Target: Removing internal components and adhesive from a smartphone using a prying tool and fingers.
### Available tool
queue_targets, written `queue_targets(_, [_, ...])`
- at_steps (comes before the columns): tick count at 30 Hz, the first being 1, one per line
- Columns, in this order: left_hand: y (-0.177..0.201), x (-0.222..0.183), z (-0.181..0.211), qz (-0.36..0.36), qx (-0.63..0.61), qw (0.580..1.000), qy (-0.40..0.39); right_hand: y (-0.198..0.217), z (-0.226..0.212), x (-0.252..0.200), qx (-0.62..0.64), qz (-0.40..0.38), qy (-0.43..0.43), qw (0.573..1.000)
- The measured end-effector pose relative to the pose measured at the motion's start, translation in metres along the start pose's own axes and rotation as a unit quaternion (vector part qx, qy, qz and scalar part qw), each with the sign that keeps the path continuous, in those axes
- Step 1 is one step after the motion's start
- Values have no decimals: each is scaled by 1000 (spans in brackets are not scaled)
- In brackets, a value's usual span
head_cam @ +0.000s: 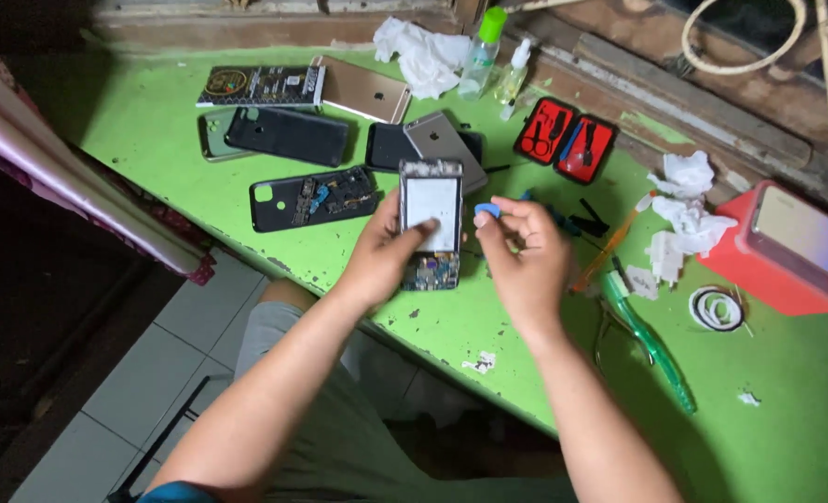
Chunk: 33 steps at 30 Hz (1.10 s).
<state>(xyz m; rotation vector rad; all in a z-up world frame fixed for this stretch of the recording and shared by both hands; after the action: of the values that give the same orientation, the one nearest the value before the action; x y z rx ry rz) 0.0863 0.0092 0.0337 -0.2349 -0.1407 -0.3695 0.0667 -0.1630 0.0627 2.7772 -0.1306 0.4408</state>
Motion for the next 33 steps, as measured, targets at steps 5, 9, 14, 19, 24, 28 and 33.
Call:
queue_targets(5, [17, 14, -37, 27, -145, 989, -20, -2, 5, -2, 1, -38, 9, 999])
queue_targets(9, [18, 16, -48, 60, -238, 969, -26, -7, 23, -5, 15, -60, 9, 998])
queue_targets(14, [24, 17, -45, 41, -224, 973, -28, -7, 16, -7, 1, -80, 19, 997])
queue_targets(19, [25, 19, -51, 25, -212, 976, -35, -7, 12, -8, -20, -77, 36, 996])
queue_targets(24, [28, 23, -60, 19, -221, 974, -35, -9, 12, -9, -51, -74, 26, 996])
queue_targets(28, [27, 21, -57, 10, -202, 978, -50, -10, 9, -10, -71, -44, 53, 995])
queue_targets(33, [20, 15, -42, -33, -118, 990, -71, -15, -13, -14, -283, 42, 206, 936])
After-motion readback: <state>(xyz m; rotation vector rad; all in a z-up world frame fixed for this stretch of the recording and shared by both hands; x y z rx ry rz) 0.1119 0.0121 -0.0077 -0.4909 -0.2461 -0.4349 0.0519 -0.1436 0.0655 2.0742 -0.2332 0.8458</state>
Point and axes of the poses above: each hand's wrist, its own x-axis towards the middle knuckle, its own y-axis out of the back of the hand, z = x × y, the point moved 6 cm from there along x, towards the middle knuckle, and after that the axes turned 11 degrees about -z, right-handed, at the moved point
